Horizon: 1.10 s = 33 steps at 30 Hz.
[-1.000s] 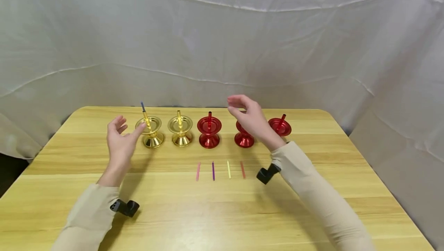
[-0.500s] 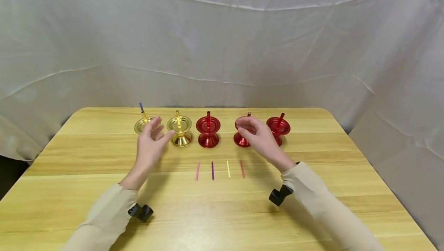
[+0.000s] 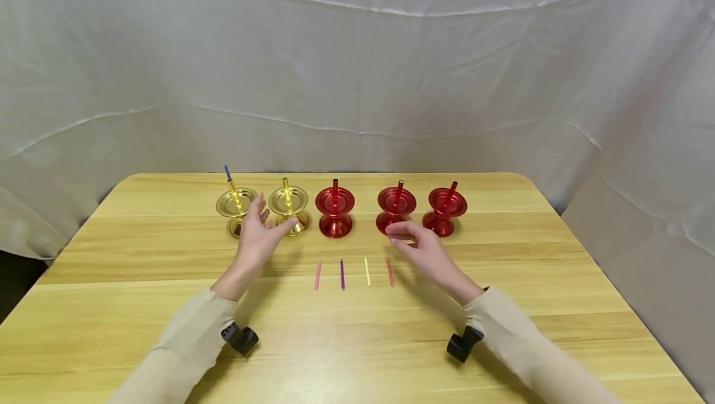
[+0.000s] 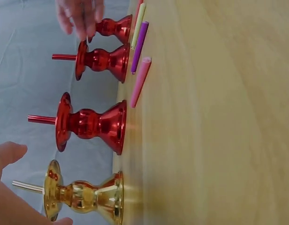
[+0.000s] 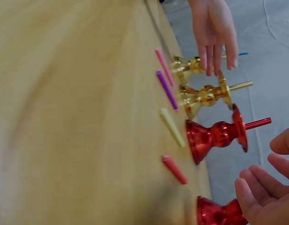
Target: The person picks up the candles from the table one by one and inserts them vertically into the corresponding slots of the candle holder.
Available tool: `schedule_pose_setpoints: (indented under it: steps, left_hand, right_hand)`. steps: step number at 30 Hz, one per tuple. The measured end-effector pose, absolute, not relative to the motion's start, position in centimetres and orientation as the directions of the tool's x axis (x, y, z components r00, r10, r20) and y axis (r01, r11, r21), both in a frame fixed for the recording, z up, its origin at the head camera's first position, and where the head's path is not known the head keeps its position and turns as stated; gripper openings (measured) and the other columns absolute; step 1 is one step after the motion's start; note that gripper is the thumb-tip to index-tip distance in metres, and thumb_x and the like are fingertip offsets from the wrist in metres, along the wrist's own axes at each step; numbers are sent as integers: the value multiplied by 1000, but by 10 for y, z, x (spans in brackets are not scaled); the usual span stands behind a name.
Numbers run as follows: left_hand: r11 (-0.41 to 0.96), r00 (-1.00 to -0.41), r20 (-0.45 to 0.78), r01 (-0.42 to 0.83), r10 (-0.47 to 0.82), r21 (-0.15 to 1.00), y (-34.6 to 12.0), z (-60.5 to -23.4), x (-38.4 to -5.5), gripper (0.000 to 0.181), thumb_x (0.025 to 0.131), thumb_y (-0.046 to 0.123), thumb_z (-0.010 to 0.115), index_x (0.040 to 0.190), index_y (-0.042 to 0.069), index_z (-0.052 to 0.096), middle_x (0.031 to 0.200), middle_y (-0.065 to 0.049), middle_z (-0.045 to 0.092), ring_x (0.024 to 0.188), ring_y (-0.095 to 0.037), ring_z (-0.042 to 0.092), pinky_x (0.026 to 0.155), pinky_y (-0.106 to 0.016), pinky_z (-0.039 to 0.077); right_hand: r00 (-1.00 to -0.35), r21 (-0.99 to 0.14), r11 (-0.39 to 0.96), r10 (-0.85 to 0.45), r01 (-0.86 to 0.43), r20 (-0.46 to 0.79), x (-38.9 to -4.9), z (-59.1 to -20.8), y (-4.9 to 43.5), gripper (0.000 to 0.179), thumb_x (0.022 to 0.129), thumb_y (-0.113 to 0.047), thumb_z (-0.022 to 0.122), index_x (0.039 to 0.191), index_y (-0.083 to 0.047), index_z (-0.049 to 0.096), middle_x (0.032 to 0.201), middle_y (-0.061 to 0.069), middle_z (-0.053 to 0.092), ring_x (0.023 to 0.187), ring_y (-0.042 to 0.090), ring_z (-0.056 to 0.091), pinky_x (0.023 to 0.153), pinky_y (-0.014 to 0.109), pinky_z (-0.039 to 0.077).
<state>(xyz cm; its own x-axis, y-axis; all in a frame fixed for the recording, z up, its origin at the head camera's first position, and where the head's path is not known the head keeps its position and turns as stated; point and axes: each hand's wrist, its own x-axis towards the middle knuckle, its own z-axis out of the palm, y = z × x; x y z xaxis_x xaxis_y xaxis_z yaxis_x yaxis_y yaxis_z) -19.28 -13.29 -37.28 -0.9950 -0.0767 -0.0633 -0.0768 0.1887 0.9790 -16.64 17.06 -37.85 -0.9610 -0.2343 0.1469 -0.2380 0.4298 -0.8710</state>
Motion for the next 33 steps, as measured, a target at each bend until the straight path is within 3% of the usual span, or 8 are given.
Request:
schedule_pose_setpoints:
  steps: [7,17,27,33]
  left_hand:
    - [155,-994,-80,-90,-73,984,-128,-382,-203,101,87,12,72,155,8,-3,157,-22,9,142,-36,18,113,-42,24]
    - [211,-988,-95,-119,-121,970,-121,-389,-219,104,83,19,77,155,8,2,158,-20,10,143,-33,15,115,-46,16]
    - [224,-987,-94,-121,-126,967,-123,-395,-227,102,83,24,77,155,8,6,157,-19,13,142,-32,17,115,-45,18]
    - [220,-986,-115,-140,-124,965,-125,-395,-229,100,84,26,76,155,8,8,157,-18,14,142,-33,17,115,-47,18]
  right_hand:
    - [-976,-850,494,-193,-185,100,-160,-392,173,21,90,1,64,110,7,63,107,19,66,99,31,63,89,42,51]
    - [-994,-833,550,-108,-66,7,-157,-399,173,21,85,1,68,105,7,67,97,13,70,90,25,66,80,34,55]
    - [-995,-803,594,-99,-37,-27,-151,-406,171,19,81,2,69,100,3,71,88,6,69,78,15,62,68,25,53]
    - [-996,-751,655,-82,-82,38,-150,-408,166,13,78,-2,73,91,1,73,79,1,68,73,10,60,68,25,52]
